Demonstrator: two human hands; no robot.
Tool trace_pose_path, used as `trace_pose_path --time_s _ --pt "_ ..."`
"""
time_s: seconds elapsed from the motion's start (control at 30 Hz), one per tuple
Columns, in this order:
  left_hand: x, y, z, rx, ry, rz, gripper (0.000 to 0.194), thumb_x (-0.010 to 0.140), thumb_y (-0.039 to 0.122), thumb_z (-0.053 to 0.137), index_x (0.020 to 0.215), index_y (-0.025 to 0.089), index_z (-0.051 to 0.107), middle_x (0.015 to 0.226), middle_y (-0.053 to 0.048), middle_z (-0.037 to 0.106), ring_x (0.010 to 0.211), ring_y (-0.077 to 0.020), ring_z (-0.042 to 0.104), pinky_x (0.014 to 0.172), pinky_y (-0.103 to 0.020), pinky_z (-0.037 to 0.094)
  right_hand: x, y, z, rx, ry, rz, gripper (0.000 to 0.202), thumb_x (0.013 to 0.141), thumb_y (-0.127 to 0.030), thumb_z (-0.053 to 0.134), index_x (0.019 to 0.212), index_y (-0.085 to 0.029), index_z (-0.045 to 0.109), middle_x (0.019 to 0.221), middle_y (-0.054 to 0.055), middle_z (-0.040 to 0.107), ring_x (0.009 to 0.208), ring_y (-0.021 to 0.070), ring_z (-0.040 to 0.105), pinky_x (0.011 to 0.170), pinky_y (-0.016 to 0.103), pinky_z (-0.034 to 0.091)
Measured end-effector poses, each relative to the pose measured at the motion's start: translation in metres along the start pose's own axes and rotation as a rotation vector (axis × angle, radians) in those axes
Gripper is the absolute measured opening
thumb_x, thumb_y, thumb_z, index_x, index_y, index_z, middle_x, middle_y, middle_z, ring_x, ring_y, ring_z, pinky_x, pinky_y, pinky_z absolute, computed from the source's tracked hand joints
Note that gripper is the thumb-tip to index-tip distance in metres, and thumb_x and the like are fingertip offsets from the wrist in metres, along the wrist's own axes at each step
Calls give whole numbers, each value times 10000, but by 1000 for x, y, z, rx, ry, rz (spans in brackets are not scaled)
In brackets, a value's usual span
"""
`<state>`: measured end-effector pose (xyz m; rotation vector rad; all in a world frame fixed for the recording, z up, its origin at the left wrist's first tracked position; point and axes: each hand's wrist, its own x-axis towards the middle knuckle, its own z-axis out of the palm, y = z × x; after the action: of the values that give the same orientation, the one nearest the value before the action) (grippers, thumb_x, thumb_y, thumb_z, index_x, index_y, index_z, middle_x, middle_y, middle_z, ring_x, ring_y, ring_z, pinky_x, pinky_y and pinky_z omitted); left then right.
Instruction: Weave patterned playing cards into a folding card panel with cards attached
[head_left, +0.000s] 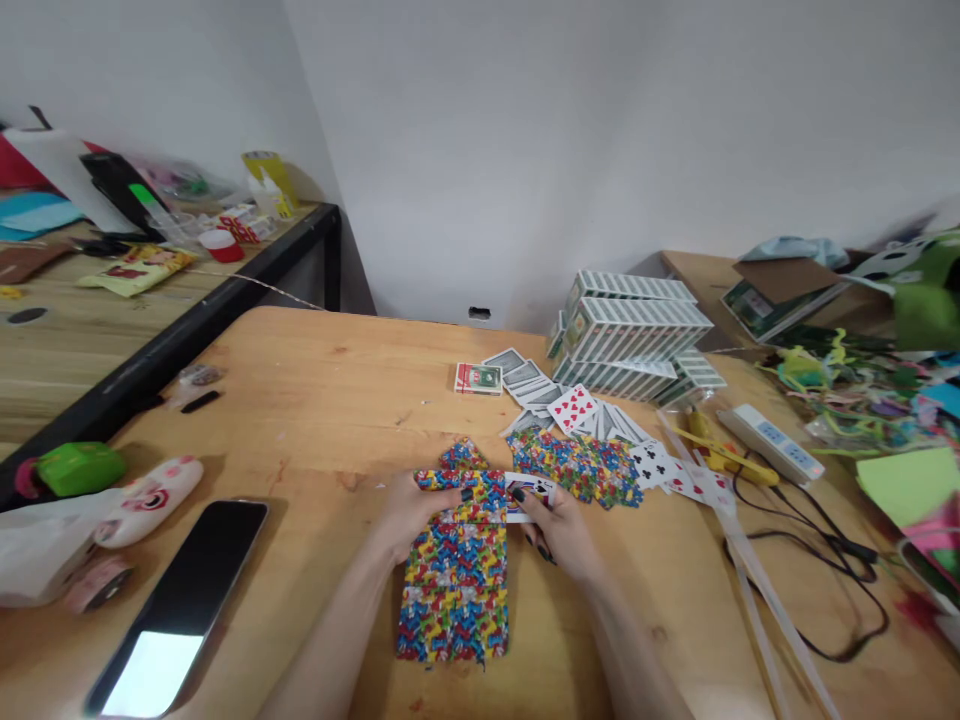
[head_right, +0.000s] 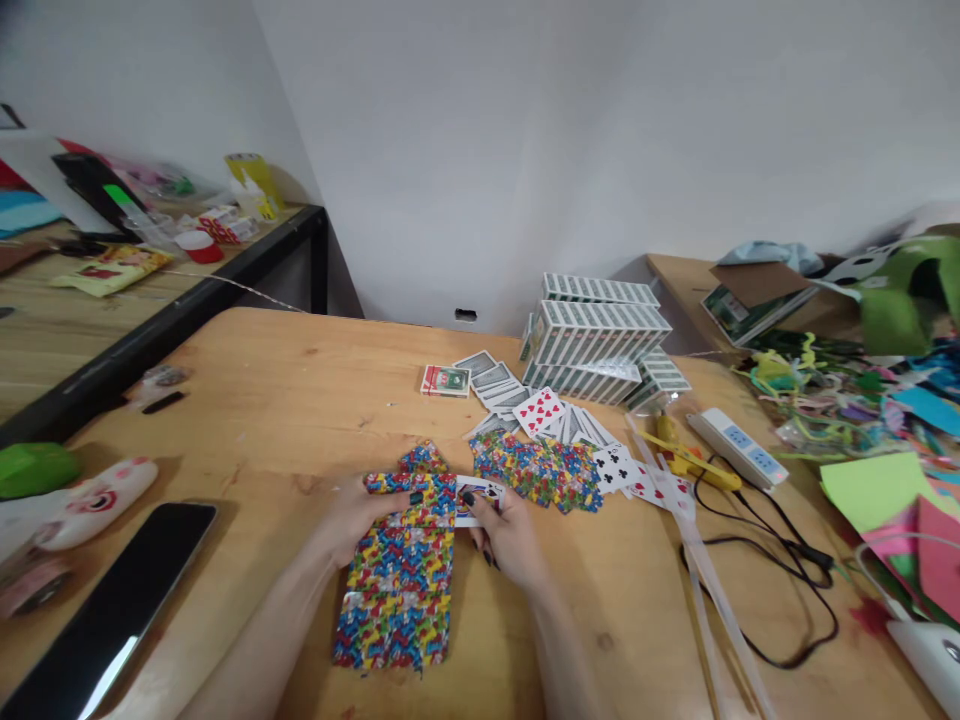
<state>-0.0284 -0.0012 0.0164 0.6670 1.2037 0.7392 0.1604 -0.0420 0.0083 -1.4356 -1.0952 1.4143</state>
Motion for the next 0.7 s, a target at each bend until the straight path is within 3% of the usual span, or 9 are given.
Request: trace_pose_path --time_s 0.5,0.7 --pt "-2 2 7 96 3 53 353 460 288 774 751 111 682 735 -93 710 599 -228 644 587 -327 502 2 8 4 30 -51 -54 298 756 -491 506 702 -204 445 375 -104 357 324 65 264 353 199 191" --pt "-7 5 9 78 -25 68 395 488 279 763 840 119 682 900 -108 697 701 -247 652 626 -339 511 1 9 5 4 -83 -36 331 762 -519 480 656 -209 427 376 -98 342 330 70 259 361 204 196"
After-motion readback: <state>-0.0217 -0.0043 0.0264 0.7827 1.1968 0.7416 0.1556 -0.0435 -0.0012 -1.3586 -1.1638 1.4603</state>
